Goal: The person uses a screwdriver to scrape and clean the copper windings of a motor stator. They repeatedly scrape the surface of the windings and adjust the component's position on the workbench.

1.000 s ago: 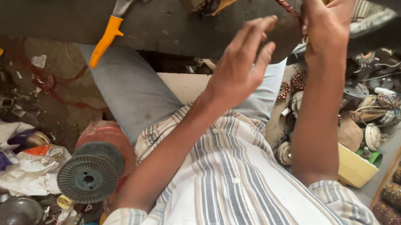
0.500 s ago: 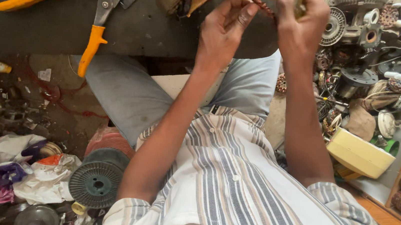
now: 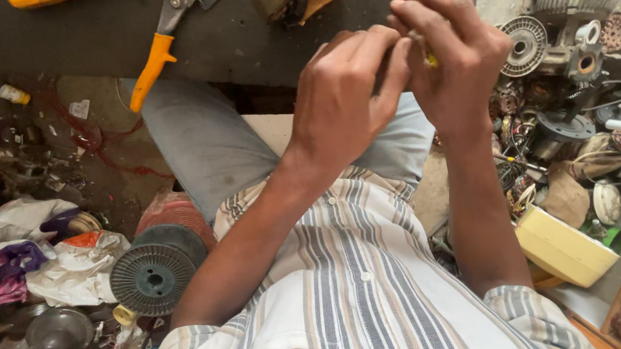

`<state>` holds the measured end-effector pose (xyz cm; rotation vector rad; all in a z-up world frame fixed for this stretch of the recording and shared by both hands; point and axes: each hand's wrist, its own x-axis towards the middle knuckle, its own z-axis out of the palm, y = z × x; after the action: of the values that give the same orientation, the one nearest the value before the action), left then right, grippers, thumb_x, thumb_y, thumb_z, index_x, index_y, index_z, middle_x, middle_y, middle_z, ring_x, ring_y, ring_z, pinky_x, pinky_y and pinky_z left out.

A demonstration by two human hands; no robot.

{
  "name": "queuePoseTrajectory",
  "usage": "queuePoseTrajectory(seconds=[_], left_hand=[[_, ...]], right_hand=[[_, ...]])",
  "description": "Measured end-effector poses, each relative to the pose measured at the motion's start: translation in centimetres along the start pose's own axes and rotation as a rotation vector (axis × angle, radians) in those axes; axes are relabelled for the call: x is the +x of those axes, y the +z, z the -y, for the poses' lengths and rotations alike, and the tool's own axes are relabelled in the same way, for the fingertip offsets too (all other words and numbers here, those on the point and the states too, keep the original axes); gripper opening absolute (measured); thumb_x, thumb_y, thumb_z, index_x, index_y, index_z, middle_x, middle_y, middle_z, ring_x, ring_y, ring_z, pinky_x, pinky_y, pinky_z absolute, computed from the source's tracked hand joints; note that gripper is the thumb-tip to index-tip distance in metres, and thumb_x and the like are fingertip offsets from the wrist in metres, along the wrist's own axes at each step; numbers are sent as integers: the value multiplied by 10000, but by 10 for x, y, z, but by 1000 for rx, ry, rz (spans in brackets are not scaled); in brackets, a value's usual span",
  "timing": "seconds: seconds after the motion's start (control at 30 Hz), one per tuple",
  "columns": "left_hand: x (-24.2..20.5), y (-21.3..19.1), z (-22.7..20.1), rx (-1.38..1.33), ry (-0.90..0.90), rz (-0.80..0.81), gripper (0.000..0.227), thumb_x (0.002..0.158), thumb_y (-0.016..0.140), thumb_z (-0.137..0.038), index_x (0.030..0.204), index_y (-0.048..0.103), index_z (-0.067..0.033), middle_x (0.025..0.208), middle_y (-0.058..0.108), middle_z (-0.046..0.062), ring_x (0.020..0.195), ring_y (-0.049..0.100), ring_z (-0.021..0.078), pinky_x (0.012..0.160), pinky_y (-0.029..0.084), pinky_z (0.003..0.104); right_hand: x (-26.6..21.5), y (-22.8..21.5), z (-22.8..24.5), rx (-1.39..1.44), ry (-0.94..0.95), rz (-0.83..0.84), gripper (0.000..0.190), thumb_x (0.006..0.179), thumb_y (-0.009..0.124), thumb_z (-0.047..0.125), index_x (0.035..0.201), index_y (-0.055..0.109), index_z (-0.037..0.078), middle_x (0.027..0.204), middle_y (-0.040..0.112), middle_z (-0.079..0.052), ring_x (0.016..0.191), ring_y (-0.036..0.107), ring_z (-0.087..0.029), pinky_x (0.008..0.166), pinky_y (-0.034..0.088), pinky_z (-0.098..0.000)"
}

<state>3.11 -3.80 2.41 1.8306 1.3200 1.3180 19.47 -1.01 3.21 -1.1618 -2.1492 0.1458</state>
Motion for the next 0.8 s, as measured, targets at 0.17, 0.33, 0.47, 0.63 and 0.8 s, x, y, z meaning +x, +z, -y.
queuePoseTrajectory(seconds=[0.17,0.33,0.47,0.63,0.8], left_hand=[[-8,23,21,-377,-296,19,179,1087,601,-181,1183,645,-37,1017,751,121,941,769,233,830,604,341],[-8,69,68,-736,-338,110,365,1114,589,-194,1447,541,-52,1298,701,105,1219,690,159,1045,560,301],[-4,78,88,-1106,-276,225,405,1147,597,-203,1520,515,-66,1446,591,37,1322,576,120,1177,476,300],[-4,86,95,-1176,-354,224,354,1103,653,-190,1418,601,-38,1391,663,62,1275,621,137,1122,516,317],[-8,87,90,-1121,-412,119,269,1054,716,-191,1238,683,3,1198,735,70,1158,691,140,1056,546,298]], right_hand=[[-12,22,-17,358,397,-157,99,1143,727,89,1153,693,-3,1061,735,-102,874,698,-174,776,557,-276],[-17,23,-30,957,922,-160,162,1075,708,162,1088,692,1,853,678,-23,535,462,-36,473,354,-209],[-17,20,-41,1359,1045,-83,163,1072,669,165,1098,674,5,840,670,-16,486,444,-27,467,371,-212],[-27,26,-49,1379,1090,-17,169,1049,646,148,1145,699,19,807,633,14,478,434,-19,443,355,-199],[-37,31,-40,870,992,-151,124,1077,653,158,1082,667,35,874,688,1,550,438,-15,466,335,-199]])
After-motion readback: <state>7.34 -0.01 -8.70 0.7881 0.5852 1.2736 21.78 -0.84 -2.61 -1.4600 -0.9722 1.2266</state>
